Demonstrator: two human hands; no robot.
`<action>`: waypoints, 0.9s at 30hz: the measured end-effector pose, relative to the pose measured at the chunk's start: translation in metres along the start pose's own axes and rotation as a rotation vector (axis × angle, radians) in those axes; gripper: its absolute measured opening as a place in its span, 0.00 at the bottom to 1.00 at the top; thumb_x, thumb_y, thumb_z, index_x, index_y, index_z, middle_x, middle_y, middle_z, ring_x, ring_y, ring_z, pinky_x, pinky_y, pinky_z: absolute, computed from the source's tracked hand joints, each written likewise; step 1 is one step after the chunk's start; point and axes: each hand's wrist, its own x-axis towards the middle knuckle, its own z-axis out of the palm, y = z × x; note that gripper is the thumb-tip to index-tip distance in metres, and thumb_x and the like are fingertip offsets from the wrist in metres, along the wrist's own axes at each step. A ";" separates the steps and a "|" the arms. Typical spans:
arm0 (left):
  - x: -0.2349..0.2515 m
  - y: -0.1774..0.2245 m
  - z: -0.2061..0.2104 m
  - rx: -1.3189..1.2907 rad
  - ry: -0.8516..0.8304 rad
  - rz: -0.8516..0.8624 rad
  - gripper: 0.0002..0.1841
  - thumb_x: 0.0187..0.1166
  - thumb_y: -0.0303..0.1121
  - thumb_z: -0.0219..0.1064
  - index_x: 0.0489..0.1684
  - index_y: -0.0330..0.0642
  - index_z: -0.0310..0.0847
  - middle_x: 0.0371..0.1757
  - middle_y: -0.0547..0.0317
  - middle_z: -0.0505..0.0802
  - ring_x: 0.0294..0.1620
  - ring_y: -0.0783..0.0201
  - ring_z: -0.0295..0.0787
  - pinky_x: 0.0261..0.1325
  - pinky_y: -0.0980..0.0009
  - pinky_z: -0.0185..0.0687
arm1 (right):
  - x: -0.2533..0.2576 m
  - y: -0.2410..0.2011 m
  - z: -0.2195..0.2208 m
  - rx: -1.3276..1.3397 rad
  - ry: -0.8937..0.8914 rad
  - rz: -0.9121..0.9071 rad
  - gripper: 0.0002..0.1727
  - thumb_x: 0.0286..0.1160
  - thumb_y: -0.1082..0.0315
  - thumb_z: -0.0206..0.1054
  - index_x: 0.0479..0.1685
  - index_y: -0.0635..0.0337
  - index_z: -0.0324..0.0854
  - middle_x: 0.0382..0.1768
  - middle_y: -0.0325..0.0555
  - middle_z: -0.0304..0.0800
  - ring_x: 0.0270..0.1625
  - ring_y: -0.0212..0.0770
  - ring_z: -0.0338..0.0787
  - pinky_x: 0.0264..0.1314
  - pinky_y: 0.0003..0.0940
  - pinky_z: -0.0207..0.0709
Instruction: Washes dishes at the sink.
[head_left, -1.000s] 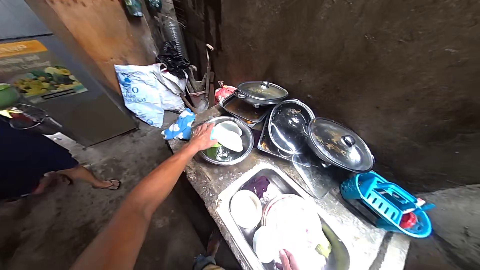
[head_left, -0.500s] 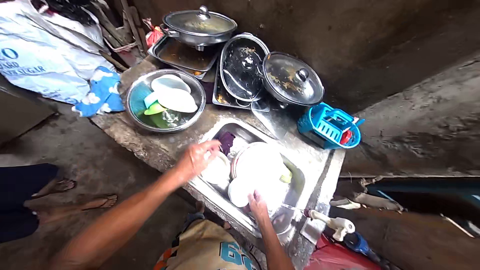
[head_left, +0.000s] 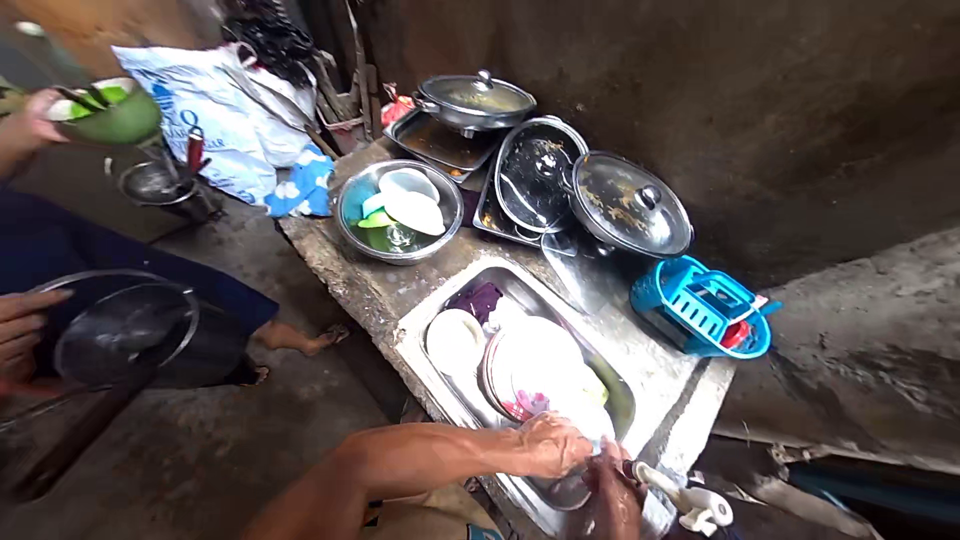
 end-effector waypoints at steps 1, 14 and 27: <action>0.006 0.007 -0.011 -0.131 -0.031 -0.108 0.17 0.89 0.37 0.57 0.56 0.32 0.85 0.50 0.37 0.93 0.58 0.39 0.90 0.65 0.39 0.79 | 0.002 0.004 -0.002 0.163 0.027 -0.035 0.14 0.85 0.73 0.57 0.62 0.75 0.73 0.34 0.48 0.84 0.28 0.32 0.85 0.30 0.32 0.84; 0.041 0.003 0.034 -0.697 0.404 -0.634 0.24 0.93 0.41 0.48 0.68 0.30 0.80 0.65 0.34 0.88 0.70 0.44 0.84 0.76 0.48 0.74 | -0.003 0.008 0.022 0.817 -0.132 0.017 0.14 0.90 0.67 0.55 0.65 0.65 0.74 0.49 0.47 0.90 0.51 0.38 0.92 0.57 0.40 0.89; 0.041 -0.001 0.035 -0.510 0.284 -0.172 0.22 0.89 0.39 0.52 0.55 0.29 0.88 0.56 0.37 0.92 0.63 0.46 0.88 0.70 0.48 0.78 | -0.003 0.006 -0.001 0.068 0.030 -0.152 0.20 0.86 0.67 0.63 0.62 0.80 0.78 0.56 0.68 0.87 0.63 0.51 0.87 0.74 0.47 0.76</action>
